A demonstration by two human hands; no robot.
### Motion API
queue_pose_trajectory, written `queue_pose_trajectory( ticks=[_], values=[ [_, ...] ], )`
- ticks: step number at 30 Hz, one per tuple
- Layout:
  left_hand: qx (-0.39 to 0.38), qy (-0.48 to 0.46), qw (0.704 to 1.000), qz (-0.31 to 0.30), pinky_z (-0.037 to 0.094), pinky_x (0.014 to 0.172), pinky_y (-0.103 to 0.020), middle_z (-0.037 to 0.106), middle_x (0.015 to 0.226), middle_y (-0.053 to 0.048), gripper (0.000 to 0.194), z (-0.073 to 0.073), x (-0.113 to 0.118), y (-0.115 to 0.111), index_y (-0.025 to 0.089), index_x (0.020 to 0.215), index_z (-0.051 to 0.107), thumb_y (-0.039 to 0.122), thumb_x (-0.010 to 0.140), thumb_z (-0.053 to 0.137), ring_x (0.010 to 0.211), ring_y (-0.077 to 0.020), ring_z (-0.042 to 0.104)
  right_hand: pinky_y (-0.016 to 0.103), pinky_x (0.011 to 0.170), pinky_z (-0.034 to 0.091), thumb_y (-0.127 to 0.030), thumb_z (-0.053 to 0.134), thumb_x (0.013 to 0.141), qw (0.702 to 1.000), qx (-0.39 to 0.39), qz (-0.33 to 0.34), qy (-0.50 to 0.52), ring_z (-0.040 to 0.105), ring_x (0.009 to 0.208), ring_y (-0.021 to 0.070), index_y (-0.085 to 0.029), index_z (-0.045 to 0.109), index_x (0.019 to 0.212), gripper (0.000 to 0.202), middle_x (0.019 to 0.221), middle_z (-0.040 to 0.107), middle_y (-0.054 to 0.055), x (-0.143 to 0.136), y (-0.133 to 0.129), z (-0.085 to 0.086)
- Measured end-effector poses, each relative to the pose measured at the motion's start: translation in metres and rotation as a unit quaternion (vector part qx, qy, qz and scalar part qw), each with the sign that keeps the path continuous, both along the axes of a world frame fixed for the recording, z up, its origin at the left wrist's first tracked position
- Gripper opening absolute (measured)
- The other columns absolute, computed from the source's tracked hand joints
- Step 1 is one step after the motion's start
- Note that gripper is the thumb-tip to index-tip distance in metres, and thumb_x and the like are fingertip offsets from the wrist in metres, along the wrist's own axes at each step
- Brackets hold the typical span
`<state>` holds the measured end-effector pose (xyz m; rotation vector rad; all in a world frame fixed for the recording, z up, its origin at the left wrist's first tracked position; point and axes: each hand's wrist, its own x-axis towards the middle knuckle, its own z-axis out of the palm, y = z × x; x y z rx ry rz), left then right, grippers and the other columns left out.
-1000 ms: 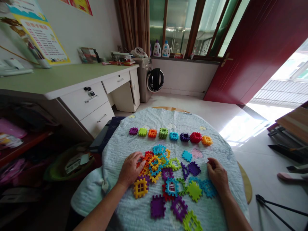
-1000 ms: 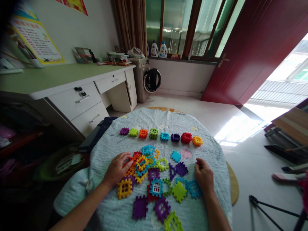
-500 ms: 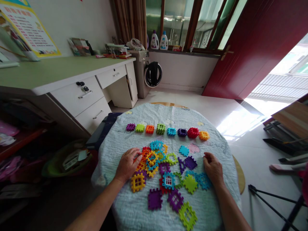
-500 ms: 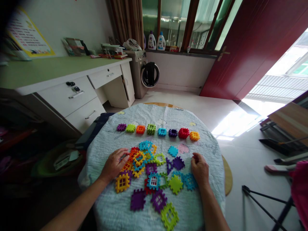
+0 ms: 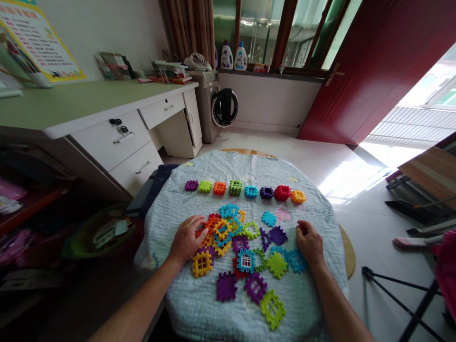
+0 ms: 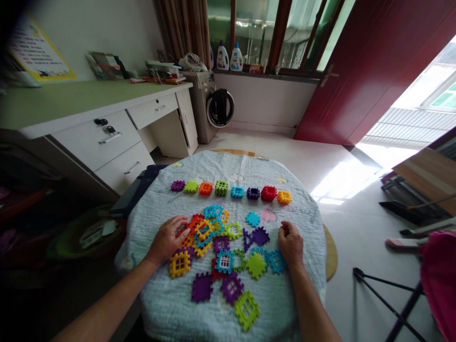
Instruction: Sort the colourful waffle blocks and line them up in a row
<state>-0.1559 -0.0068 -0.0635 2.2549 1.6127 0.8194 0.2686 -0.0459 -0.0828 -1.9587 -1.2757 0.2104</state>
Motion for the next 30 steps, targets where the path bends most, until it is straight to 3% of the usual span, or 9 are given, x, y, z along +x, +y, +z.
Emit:
queue_pose_trajectory(
  ticks=[30],
  values=[
    [0.005,-0.031,1.000,0.003,0.047,0.099,-0.041,0.068,0.108,-0.007,0.017,-0.0033,-0.0017,0.0032,0.022,0.089,0.064,0.032,0.087,0.051,0.106,-0.0228,0.061,0.034,0.077,0.050,-0.040,0.051,0.075,1.000,0.003,-0.003,0.005,0.064,0.074,0.0212,-0.017,0.067,0.097,0.036,0.083,0.070,0.008,-0.0007,-0.0001,0.0008]
  ],
)
